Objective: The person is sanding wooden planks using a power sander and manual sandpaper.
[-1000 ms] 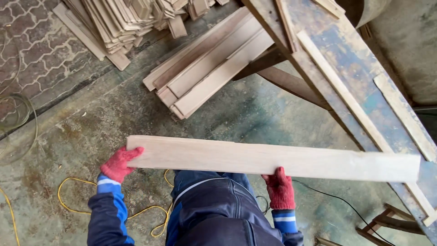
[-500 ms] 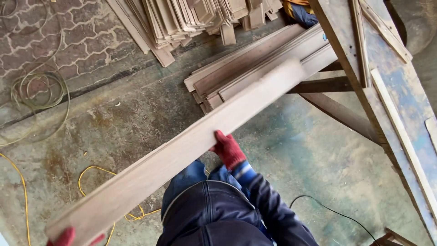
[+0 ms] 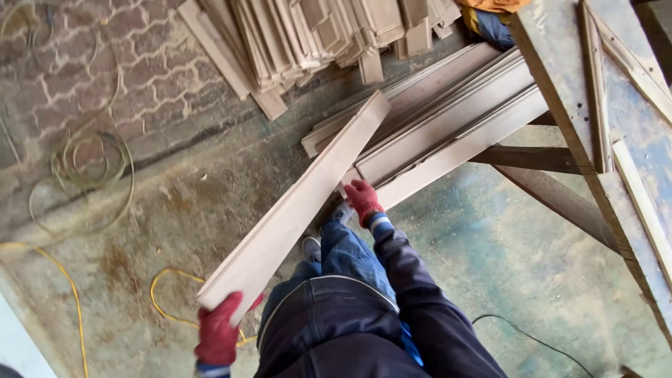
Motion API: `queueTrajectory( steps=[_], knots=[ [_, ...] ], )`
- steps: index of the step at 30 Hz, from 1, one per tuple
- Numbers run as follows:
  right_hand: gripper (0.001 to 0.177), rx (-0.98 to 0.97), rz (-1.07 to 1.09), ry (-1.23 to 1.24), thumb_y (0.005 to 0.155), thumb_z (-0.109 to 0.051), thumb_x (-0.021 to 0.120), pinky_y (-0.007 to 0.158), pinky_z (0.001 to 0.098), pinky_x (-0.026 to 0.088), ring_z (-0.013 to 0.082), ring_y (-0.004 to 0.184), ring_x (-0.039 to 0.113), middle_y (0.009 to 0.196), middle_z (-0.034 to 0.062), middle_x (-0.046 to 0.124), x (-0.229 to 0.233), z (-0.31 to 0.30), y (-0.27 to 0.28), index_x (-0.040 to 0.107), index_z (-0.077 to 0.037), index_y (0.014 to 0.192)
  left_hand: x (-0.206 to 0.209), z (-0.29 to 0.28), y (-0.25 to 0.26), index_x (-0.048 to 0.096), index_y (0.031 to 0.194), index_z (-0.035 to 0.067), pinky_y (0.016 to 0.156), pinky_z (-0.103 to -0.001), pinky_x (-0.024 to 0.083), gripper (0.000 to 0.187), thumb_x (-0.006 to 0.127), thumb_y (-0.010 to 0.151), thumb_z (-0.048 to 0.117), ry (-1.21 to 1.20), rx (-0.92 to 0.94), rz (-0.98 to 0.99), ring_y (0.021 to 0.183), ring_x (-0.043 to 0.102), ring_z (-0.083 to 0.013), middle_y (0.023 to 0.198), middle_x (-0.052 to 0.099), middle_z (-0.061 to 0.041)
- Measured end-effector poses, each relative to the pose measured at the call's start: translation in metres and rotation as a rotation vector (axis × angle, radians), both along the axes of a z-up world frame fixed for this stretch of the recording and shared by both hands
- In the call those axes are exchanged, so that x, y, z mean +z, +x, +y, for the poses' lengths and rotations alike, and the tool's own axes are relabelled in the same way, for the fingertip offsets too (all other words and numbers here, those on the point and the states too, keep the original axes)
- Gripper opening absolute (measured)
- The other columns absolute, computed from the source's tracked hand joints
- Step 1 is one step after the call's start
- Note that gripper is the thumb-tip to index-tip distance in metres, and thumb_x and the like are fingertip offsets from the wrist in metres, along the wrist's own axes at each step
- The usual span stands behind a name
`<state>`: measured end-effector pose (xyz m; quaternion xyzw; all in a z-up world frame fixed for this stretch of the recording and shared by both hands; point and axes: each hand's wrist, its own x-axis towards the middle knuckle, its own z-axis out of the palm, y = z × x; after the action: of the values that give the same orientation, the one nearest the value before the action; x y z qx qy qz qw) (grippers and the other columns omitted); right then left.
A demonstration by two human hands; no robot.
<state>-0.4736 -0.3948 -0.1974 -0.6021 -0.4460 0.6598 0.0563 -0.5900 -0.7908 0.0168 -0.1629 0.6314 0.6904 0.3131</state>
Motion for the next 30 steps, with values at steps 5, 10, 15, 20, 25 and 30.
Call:
queueTrajectory(
  steps=[5, 10, 15, 20, 25, 30],
  knots=[
    [0.041, 0.161, -0.071, -0.088, 0.095, -0.02, 0.063, 0.057, 0.0262, 0.05, 0.015, 0.066, 0.06, 0.083, 0.0072, 0.067, 0.047, 0.017, 0.08, 0.066, -0.002, 0.132, -0.059, 0.095, -0.05, 0.061, 0.129, -0.011, 0.079, -0.05, 0.062, 0.044, 0.065, 0.086, -0.003, 0.1, -0.118, -0.143, 0.096, 0.066, -0.035, 0.117, 0.068, -0.022],
    [0.053, -0.175, -0.249, -0.125, 0.089, -0.026, 0.078, 0.049, 0.0323, 0.058, 0.0252, 0.057, 0.066, 0.075, 0.0162, 0.066, 0.004, 0.01, 0.205, 0.062, -0.002, 0.134, -0.01, 0.254, -0.077, 0.075, 0.107, -0.001, 0.054, -0.041, 0.052, 0.052, 0.097, 0.065, 0.019, -0.331, -0.258, -0.181, 0.07, 0.073, -0.0281, 0.083, 0.072, -0.022],
    [0.056, -0.397, -0.305, -0.156, 0.092, -0.03, 0.076, 0.062, 0.0456, 0.065, 0.0337, 0.068, 0.073, 0.088, 0.0239, 0.071, 0.032, 0.001, 0.237, 0.059, -0.001, 0.137, -0.065, 0.35, -0.063, 0.078, 0.116, 0.001, 0.074, -0.041, 0.056, 0.041, 0.086, 0.08, 0.02, -0.348, -0.576, -0.165, 0.098, 0.075, -0.0299, 0.103, 0.077, -0.022],
    [0.051, -0.561, -0.12, -0.223, 0.094, -0.028, 0.076, 0.067, 0.0449, 0.066, 0.0323, 0.073, 0.075, 0.094, 0.0226, 0.075, 0.063, 0.003, 0.165, 0.059, -0.003, 0.136, -0.126, 0.444, -0.043, 0.044, 0.153, 0.006, 0.103, -0.059, 0.056, 0.099, 0.091, 0.074, 0.045, -0.58, -0.715, -0.214, 0.136, 0.055, -0.038, 0.148, 0.055, -0.02],
    [0.051, -0.544, -0.03, -0.198, 0.094, -0.029, 0.077, 0.072, 0.0398, 0.066, 0.0288, 0.08, 0.077, 0.099, 0.0214, 0.077, 0.074, -0.007, 0.1, 0.063, -0.006, 0.136, -0.321, 0.478, -0.041, 0.034, 0.152, 0.009, 0.067, -0.085, 0.053, 0.106, 0.094, 0.072, 0.045, -0.65, -0.736, -0.354, 0.132, 0.05, -0.0523, 0.15, 0.043, -0.022],
    [0.055, -0.613, -0.07, -0.222, 0.092, -0.03, 0.08, 0.075, 0.0418, 0.066, 0.0313, 0.083, 0.076, 0.105, 0.0265, 0.076, 0.067, -0.043, 0.089, 0.063, -0.004, 0.137, -0.414, 0.483, -0.076, 0.051, 0.129, 0.03, 0.094, -0.052, 0.053, 0.107, 0.099, 0.035, 0.043, -1.07, -2.177, 0.688, 0.105, 0.059, -0.0385, 0.118, 0.057, -0.019]
  ],
)
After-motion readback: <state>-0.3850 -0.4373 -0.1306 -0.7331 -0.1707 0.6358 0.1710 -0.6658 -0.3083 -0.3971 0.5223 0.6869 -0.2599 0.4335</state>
